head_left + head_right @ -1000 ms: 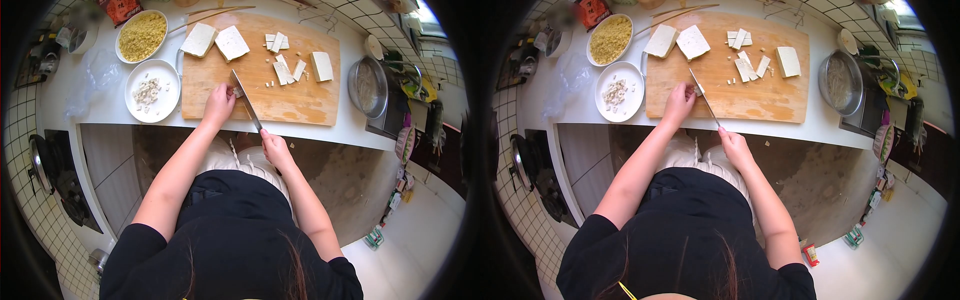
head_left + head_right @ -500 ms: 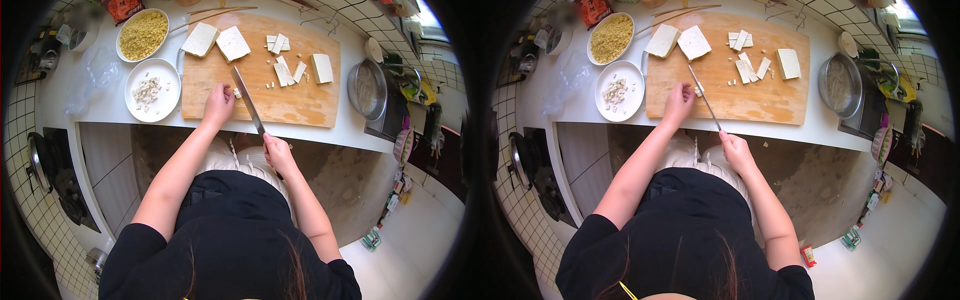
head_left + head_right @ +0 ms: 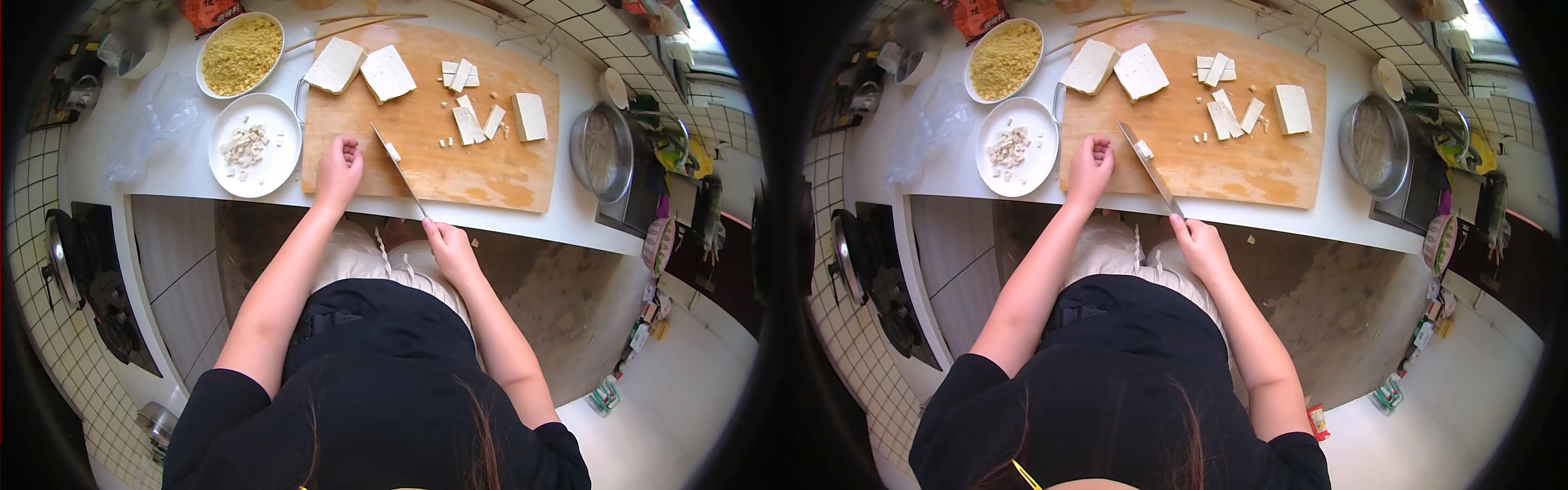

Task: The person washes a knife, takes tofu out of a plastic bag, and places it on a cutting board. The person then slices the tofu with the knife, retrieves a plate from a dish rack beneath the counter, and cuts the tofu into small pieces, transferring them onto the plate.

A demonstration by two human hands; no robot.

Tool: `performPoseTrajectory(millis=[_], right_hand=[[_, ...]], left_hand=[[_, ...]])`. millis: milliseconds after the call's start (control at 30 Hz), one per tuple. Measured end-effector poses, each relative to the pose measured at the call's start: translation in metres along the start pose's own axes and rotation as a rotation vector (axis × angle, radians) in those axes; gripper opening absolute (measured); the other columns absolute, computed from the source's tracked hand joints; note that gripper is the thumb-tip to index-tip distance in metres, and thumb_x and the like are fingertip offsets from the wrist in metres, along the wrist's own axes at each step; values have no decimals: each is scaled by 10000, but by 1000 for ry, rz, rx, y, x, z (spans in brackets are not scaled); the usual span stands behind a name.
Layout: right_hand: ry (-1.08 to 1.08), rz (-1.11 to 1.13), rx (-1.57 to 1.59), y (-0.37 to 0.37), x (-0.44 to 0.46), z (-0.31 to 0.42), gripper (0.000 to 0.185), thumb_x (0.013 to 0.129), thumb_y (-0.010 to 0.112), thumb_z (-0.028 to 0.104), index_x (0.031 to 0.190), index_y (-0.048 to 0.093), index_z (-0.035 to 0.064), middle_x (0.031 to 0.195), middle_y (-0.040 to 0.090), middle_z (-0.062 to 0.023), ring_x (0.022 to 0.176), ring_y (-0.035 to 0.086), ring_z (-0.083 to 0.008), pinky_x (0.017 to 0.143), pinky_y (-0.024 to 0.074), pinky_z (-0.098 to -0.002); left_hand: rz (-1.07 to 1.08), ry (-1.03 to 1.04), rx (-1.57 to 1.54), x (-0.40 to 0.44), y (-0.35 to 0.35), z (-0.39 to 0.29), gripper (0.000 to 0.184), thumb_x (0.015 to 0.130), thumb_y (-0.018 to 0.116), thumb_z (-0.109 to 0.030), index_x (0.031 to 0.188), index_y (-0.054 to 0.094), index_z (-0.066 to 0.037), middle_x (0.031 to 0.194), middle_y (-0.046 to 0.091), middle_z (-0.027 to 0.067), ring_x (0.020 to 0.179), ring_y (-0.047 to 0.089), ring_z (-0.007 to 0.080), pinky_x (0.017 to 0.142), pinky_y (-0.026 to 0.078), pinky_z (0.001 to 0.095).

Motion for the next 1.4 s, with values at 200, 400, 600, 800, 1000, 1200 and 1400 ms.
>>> performPoseTrajectory(millis=[200,400,600,800,1000,1200,1400], right_hand=[[-180,-93,-378,-21,-21,46,525,931,554,489,729,580,5,636,619,-186,630,620,-358,608,497,-429],[-637,-271,-688,-8,-19,97,465,848,670,471,694,560,47,574,616,-124,520,628,-290,493,506,-381],[-850,-259,-819,37,-7,152,456,825,688,472,699,558,54,577,604,-114,513,620,-276,493,504,-367],[-879,-234,-873,74,-5,188,462,823,684,479,700,558,52,610,615,-119,541,625,-281,511,502,-372],[-839,-234,-893,87,-5,193,461,829,676,478,727,590,37,618,624,-130,546,626,-291,528,508,-377],[-546,-73,-607,81,3,177,490,867,647,479,746,611,5,610,628,-142,531,611,-273,530,493,-355],[54,317,475,111,16,141,529,972,514,508,749,552,30,559,461,-1,452,426,-98,426,358,-268]], left_hand=[[-123,-8,-194,-9,-65,2,116,929,570,-61,1014,592,15,856,634,72,748,604,132,700,510,273],[-309,283,139,-27,-158,-58,111,885,613,-74,987,616,-31,898,620,71,836,580,204,771,462,321],[-43,649,578,-26,-152,-76,181,813,704,-194,983,665,-144,1105,555,78,1093,496,302,960,373,425],[-39,627,576,11,-175,-20,135,811,711,-225,924,668,-166,1105,549,55,1099,491,289,963,373,429],[-46,548,577,34,-201,16,96,815,700,-182,896,673,-137,1074,561,57,1087,500,288,967,388,421],[-210,488,448,67,-238,54,85,830,689,-169,886,671,-107,969,620,69,990,543,292,892,427,407],[-493,426,337,46,-254,34,96,870,653,-129,909,630,-44,917,626,92,919,561,278,834,438,374]])
Point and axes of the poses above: each hand's wrist, its own x-axis towards the middle knuckle, its own y-axis out of the palm, z = x × y, the point moved 6 cm from there along x, towards the middle knuckle
